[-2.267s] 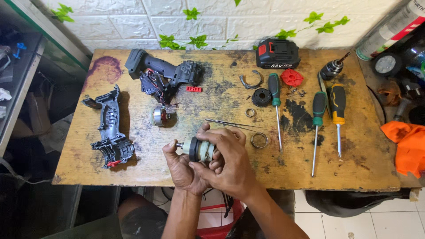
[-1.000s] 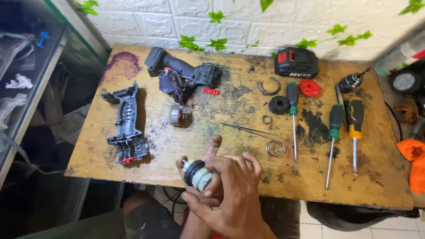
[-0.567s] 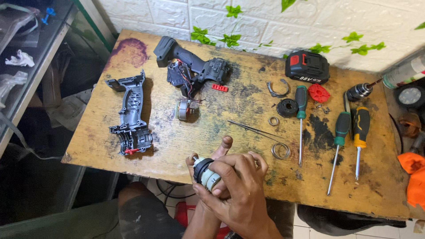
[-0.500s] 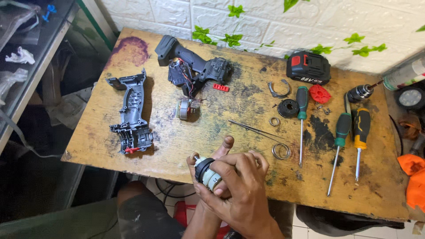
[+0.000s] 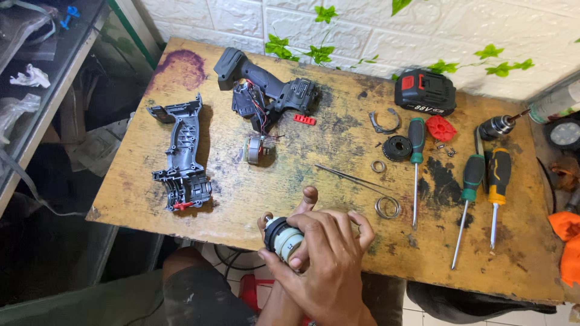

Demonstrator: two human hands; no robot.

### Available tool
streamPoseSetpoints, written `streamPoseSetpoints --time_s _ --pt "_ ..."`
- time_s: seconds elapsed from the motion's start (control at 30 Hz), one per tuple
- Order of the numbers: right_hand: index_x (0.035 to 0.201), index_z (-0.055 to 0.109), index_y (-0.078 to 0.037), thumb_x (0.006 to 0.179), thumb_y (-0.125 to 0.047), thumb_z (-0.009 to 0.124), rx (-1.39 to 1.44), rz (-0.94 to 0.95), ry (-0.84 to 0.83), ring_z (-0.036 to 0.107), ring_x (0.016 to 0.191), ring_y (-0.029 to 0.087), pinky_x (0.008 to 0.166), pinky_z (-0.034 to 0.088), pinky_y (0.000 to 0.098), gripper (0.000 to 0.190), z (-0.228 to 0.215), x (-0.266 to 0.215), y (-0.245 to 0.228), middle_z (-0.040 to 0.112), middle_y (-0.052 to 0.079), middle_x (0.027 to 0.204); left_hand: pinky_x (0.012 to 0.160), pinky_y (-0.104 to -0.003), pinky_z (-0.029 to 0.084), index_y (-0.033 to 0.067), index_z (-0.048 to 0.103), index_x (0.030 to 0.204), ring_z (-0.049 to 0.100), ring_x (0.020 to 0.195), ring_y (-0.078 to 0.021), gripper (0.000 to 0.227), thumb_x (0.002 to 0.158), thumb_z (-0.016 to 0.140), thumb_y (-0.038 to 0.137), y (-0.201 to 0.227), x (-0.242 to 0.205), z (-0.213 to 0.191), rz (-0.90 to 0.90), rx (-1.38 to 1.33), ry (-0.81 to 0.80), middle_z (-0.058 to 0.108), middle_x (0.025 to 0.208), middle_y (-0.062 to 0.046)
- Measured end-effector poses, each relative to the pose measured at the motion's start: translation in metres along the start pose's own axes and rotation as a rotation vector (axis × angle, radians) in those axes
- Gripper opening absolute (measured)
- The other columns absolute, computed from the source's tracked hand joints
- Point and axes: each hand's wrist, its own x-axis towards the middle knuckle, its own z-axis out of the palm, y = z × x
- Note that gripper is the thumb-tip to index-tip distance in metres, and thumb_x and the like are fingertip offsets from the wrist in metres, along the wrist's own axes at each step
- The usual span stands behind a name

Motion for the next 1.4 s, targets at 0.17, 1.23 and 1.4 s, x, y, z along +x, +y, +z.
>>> streamPoseSetpoints --time_s 0.17,1.23,1.4 --pt "0.100 0.070 -0.018 0.069 -0.048 0.090 0.017 0.017 0.014 0.063 0.098 0.024 0.103 0.032 0.0483 0.048 0.006 -0.003 -0.001 0.069 -0.002 0.098 0.065 -0.047 0.059 0.0145 0.030 0.150 0.067 0.062 -0.0407 0.082 0.088 0.078 0.039 0.016 -0.007 -0.021 -0.054 -0.068 -0.109 0.060 0.064 -0.027" --pt "0.122 0.067 -0.009 0.091 -0.041 0.070 0.593 -0.038 -0.168 0.069 0.122 0.028 0.104 0.046 0.0416 0.044 -0.034 0.018 0.067 0.071 0.013 0.128 0.069 -0.031 0.040 0.0130 0.037 0.130 0.053 0.077 -0.0163 0.067 0.082 0.063 0.053 -0.003 0.046 0.095 -0.326 1.485 0.743 0.051 0.093 -0.008" --pt "0.117 0.071 -0.012 0.089 -0.022 0.073 0.473 -0.085 -0.170 0.066 0.111 0.023 0.100 0.038 0.0398 0.030 -0.037 0.015 0.073 0.071 0.007 0.119 0.072 -0.031 0.038 0.0120 0.035 0.133 0.049 0.080 -0.0136 0.062 0.087 0.058 0.047 -0.005 0.052 0.100 -0.387 1.682 0.713 0.055 0.093 -0.007"
